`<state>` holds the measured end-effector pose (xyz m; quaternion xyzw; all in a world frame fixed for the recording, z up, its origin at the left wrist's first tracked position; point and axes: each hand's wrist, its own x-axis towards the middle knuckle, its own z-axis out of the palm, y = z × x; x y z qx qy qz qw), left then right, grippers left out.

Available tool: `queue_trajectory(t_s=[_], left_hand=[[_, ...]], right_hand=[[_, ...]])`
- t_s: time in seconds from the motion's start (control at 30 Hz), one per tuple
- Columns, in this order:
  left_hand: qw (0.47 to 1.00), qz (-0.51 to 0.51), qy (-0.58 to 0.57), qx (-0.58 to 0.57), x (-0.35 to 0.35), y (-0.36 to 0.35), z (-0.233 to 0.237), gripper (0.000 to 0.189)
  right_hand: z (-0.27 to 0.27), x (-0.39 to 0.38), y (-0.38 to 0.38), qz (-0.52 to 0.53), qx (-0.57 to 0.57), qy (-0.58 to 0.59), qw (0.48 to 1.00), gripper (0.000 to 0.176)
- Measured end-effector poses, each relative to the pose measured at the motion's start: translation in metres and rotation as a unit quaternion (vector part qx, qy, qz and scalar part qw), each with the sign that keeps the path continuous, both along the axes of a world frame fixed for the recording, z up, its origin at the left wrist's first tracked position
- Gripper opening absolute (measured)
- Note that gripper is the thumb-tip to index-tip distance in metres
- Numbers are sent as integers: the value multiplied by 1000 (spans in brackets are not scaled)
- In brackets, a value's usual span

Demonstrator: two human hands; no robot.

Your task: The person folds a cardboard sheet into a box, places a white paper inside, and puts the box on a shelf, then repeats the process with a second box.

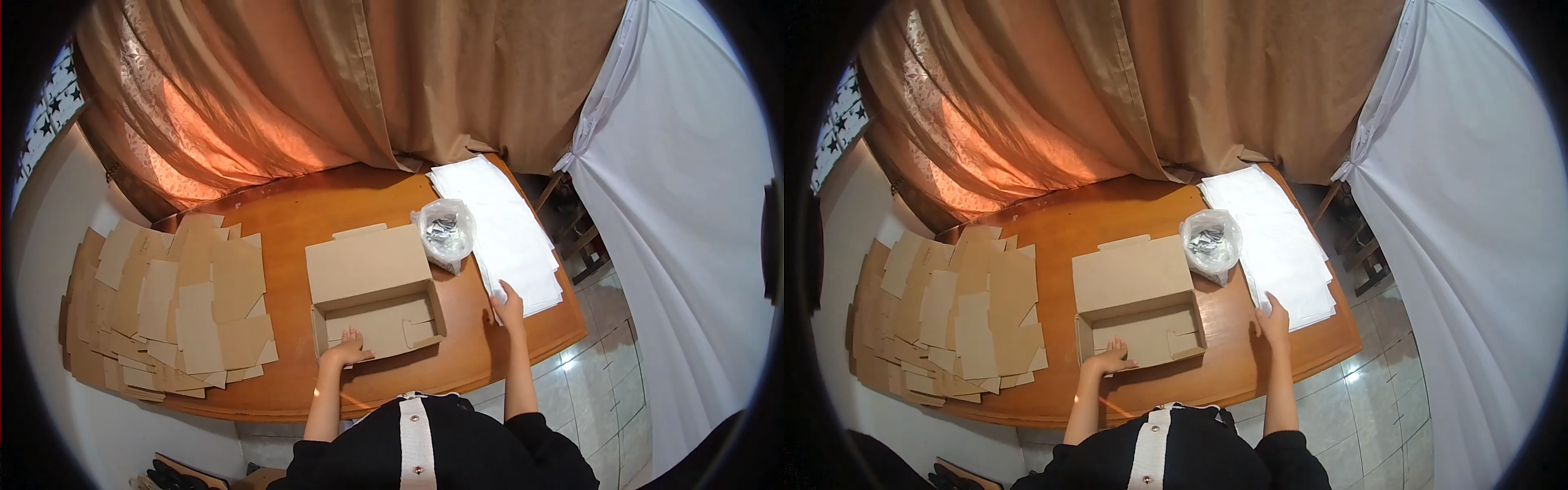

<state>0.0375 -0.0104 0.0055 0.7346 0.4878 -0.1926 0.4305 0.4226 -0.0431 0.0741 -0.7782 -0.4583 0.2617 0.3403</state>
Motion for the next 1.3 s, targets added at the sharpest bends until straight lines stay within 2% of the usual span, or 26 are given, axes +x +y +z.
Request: queue_trajectory(t_s=[0.03,0.07,0.1,0.2,0.23,0.27,0.33,0.47,0.53,0.57,0.63,0.67,0.73,0.83,0.97,1.03,1.17,1.3], left_hand=[[1000,1,-6,3,0,0,-1,90],[1000,3,-8,6,1,-1,-1,90],[999,24,-22,7,1,-4,-1,92],[997,61,-51,8,-2,-7,-3,94],[995,71,-67,11,-2,-8,-3,92],[995,72,-66,10,-2,-8,-4,92],[994,81,-68,10,-2,-8,2,86],[993,77,-82,31,-6,-6,-10,82],[990,91,-104,28,-6,-9,-3,79],[990,91,-103,28,-6,-10,-4,79],[988,101,-109,47,-6,-10,-8,75],[988,100,-109,48,-6,-10,-10,75],[987,108,-111,36,-7,-10,-8,72],[985,117,-118,40,-7,-11,-6,71],[984,124,-122,41,-4,-12,3,70],[987,126,-100,20,-2,-11,9,75],[988,116,-101,19,-4,-9,2,75],[988,112,-108,18,-4,-8,0,76]], right_hand=[[-23,9,0,0,2,-1,1000,43],[-60,18,0,-8,32,-186,982,47],[-82,23,0,-14,60,-363,930,50],[-93,22,0,-19,57,-323,945,49],[-94,20,0,-24,65,-338,938,38],[-94,19,1,-23,64,-338,939,38],[-78,14,1,-11,-62,-281,958,33],[-65,12,3,-43,-75,-230,969,25],[-67,14,2,-45,25,-261,964,20],[-70,12,1,-46,25,-259,964,20],[-78,10,-1,-9,139,-405,903,19],[-82,10,-2,-11,140,-405,903,19],[-88,6,-2,-24,56,-306,950,20],[-84,4,-3,-44,28,-235,970,18],[-84,2,-4,-11,26,-269,963,26],[-86,0,-5,25,2,-306,952,37],[-85,-5,-9,29,-33,-266,963,45],[-85,-9,-12,11,6,-244,970,46]])
